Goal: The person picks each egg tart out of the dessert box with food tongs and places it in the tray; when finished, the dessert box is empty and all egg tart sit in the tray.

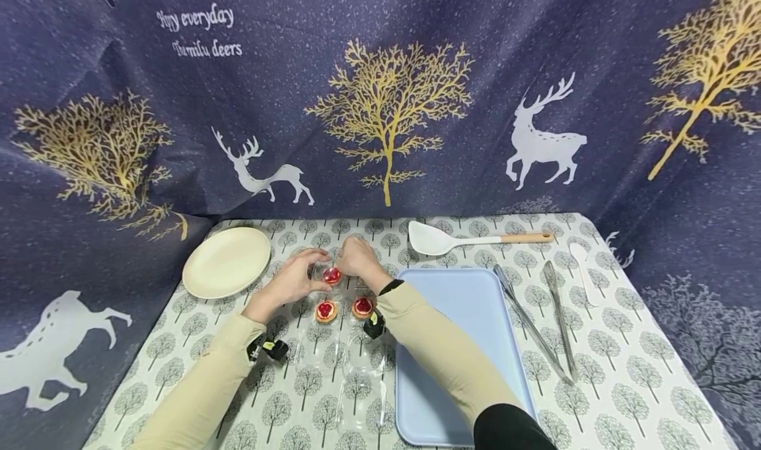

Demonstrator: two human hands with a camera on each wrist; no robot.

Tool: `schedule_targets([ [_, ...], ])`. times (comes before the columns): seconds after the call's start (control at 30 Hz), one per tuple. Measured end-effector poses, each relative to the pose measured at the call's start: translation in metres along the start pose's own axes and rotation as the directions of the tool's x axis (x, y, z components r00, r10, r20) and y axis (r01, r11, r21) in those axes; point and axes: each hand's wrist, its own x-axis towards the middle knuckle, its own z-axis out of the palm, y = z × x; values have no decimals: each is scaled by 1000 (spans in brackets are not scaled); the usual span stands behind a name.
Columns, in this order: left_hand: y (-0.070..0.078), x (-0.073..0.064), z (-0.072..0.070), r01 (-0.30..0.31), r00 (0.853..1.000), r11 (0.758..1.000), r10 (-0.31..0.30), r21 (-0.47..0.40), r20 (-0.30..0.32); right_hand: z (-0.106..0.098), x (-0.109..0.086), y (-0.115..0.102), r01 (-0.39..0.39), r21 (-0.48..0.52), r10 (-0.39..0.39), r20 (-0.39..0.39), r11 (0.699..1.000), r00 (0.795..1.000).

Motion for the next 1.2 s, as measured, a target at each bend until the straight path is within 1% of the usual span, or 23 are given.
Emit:
schedule_targets([
  [0.2,2,-1,0,27,1000,1000,-27,-10,13,-1,-2,1,27,17,-27,-36,999,999],
  [0.43,8,-1,-2,4,1000,1000,-4,17,-7,-8,-9,3,47,91,-42,-57,995,997],
  [0.6,13,-2,-4,10,1000,1000,-10,19,-9,-12,-13,5,101,62,-93,-112,993,989],
  [0.73,15,-3,-5,6,1000,999,-5,32,-5,-13,-16,6,116,62,-107,-135,991,985],
  [0.8,15,-4,-5,-9,1000,998,10,57,-11,-13,-17,6,125,65,-115,-138,990,984],
  [1.0,19,-8,-7,-85,995,987,93,139,-46,-16,-25,6,137,125,-122,-122,983,985],
  [1.1,21,-10,-9,-113,991,980,124,166,-54,-18,-31,7,152,178,-137,-91,972,986],
  [1.2,24,-13,-10,-141,986,972,155,188,-62,-19,-35,8,151,257,-144,-46,954,988],
])
